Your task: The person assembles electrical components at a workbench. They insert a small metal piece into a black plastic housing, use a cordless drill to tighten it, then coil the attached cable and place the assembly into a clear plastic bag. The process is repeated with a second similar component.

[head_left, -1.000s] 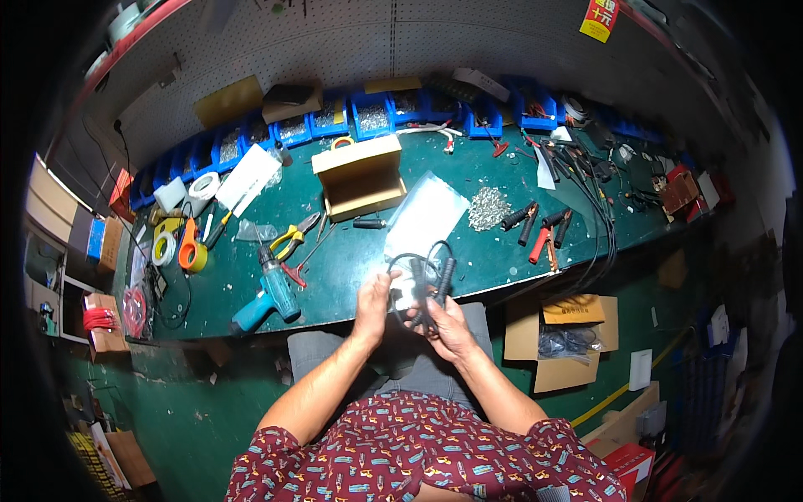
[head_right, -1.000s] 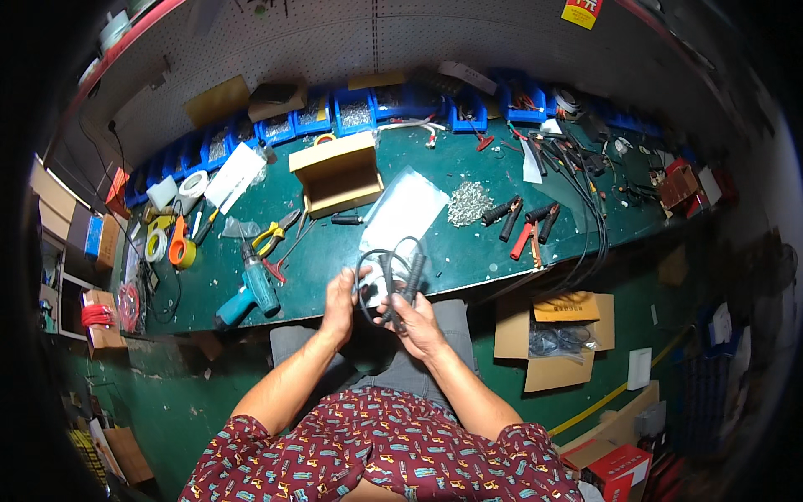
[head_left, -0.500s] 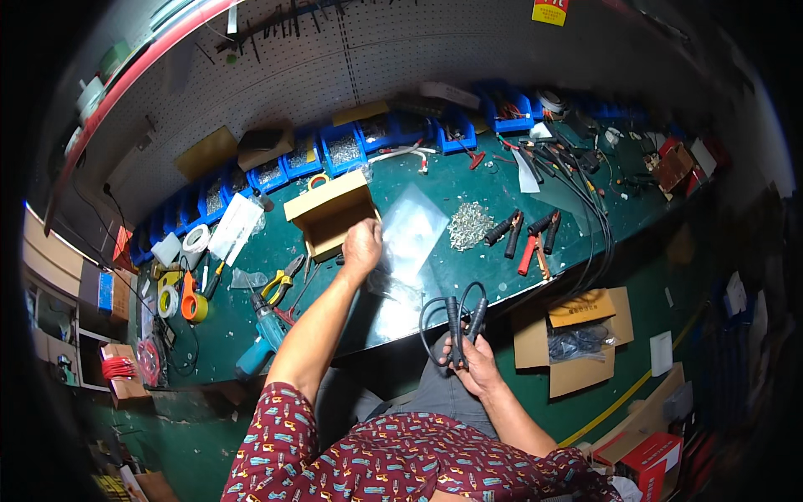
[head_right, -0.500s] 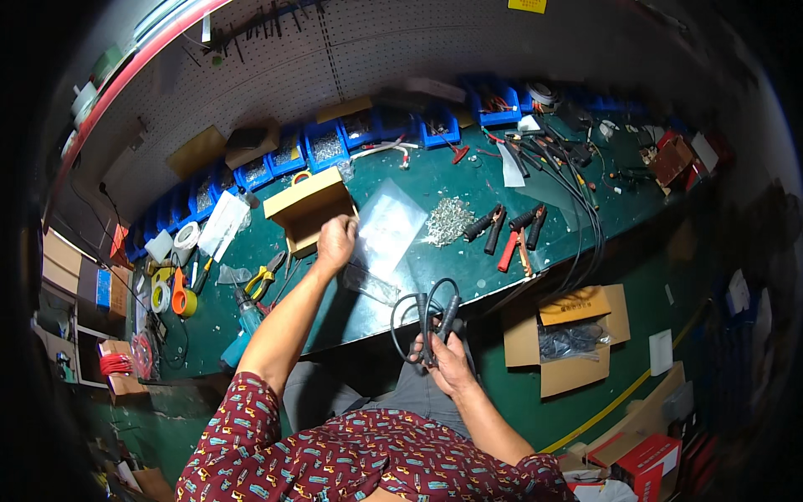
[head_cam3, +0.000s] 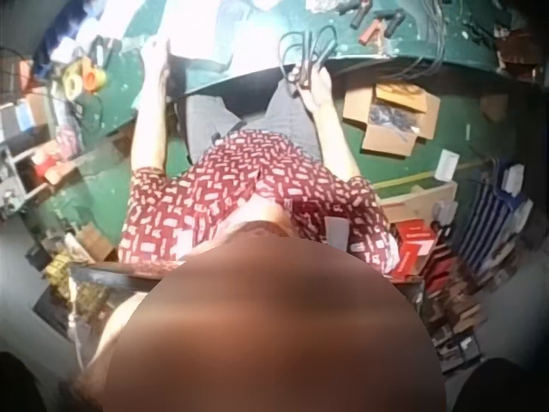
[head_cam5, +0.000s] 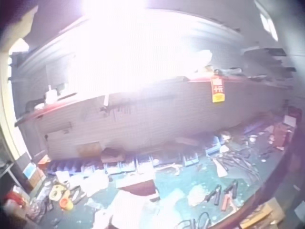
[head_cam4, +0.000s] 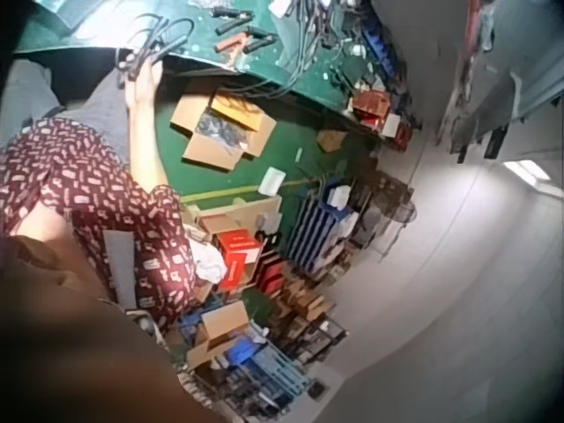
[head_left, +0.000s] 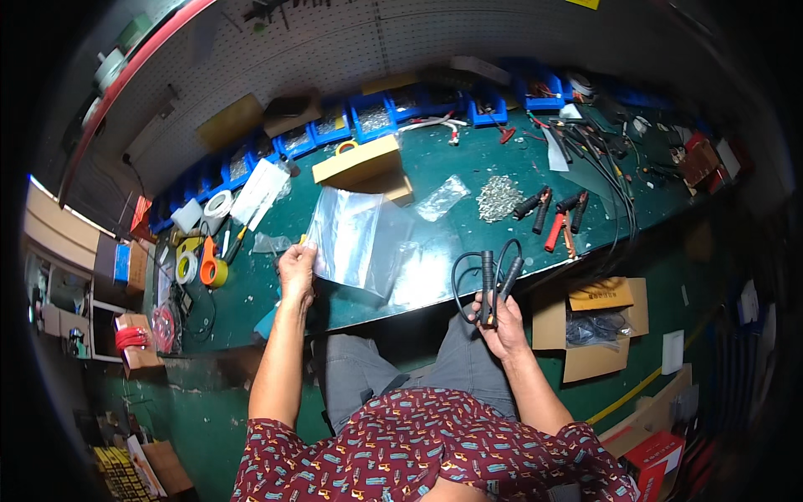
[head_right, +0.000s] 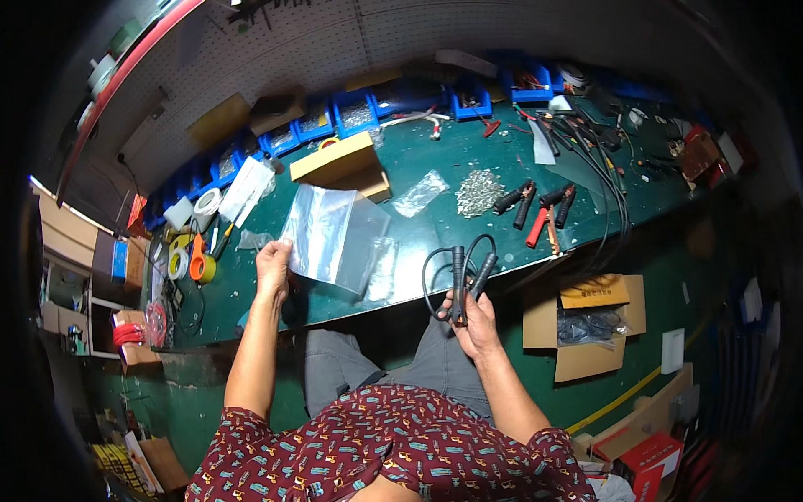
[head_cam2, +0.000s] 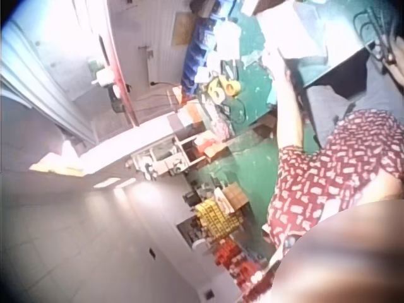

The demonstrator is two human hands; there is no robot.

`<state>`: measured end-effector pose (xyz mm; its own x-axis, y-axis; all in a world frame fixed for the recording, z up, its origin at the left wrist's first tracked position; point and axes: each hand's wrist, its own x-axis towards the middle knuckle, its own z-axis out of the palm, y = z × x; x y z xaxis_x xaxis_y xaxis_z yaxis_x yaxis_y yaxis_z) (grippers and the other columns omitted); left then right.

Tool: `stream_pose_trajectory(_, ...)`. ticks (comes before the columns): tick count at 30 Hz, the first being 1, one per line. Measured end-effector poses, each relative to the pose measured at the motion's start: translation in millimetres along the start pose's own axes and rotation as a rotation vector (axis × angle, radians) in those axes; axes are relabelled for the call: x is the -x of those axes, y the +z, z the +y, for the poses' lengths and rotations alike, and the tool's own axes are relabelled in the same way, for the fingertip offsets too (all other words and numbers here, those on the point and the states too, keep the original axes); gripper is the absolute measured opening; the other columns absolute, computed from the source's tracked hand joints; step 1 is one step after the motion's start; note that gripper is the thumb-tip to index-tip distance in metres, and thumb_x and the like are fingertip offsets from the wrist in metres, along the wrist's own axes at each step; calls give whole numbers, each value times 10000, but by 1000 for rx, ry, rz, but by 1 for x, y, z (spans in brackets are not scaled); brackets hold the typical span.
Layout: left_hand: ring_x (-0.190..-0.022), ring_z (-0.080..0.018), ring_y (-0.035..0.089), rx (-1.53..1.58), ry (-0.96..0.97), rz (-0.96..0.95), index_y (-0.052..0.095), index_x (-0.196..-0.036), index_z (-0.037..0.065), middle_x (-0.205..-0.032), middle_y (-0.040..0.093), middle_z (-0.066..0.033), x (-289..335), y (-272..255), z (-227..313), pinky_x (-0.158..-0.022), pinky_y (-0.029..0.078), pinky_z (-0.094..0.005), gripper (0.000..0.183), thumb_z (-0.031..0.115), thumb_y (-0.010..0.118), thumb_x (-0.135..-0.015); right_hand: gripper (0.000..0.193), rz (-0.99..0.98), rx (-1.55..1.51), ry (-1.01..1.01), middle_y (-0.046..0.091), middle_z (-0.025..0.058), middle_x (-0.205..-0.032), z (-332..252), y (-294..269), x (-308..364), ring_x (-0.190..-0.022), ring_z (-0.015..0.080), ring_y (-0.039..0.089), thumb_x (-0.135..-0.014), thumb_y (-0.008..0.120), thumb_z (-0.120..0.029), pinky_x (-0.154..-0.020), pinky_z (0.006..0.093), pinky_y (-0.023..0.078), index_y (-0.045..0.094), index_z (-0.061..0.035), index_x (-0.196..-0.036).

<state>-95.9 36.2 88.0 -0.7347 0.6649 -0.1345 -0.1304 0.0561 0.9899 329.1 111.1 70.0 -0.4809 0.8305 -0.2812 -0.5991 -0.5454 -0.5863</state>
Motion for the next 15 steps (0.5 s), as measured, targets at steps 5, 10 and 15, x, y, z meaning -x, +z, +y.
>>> stream_pose_trajectory(5, -681, -75, 535, -51, 88, 219, 654, -882, 61, -801, 646, 10, -5, -36, -9, -630, 443, -245, 208, 208, 792, -935, 295, 0, -6, 45, 680, 69, -1009, 11, -3, 1, -879, 178, 690, -1040, 643, -252, -746, 366, 602, 551, -100, -1276)
stream_pose_trajectory(10, -839, -108, 645, 323, 202, 113, 644, -1011, 69, -961, 690, -16, -18, -39, 106, -775, 539, -277, 123, 190, 637, -1032, 273, 21, 2, 59, 681, 65, -1000, 20, 9, -4, -873, 176, 692, -1044, 638, -243, -744, 360, 599, 553, -105, -1263)
stream_pose_trajectory(15, -866, -99, 647, 216, 435, 16, 670, -1065, 42, -972, 691, -12, -13, -43, 172, -810, 531, -258, 122, 147, 632, -1016, 273, -22, -5, 62, 678, 64, -989, 28, 22, -11, -873, 179, 692, -1048, 630, -243, -743, 362, 601, 543, -102, -1266)
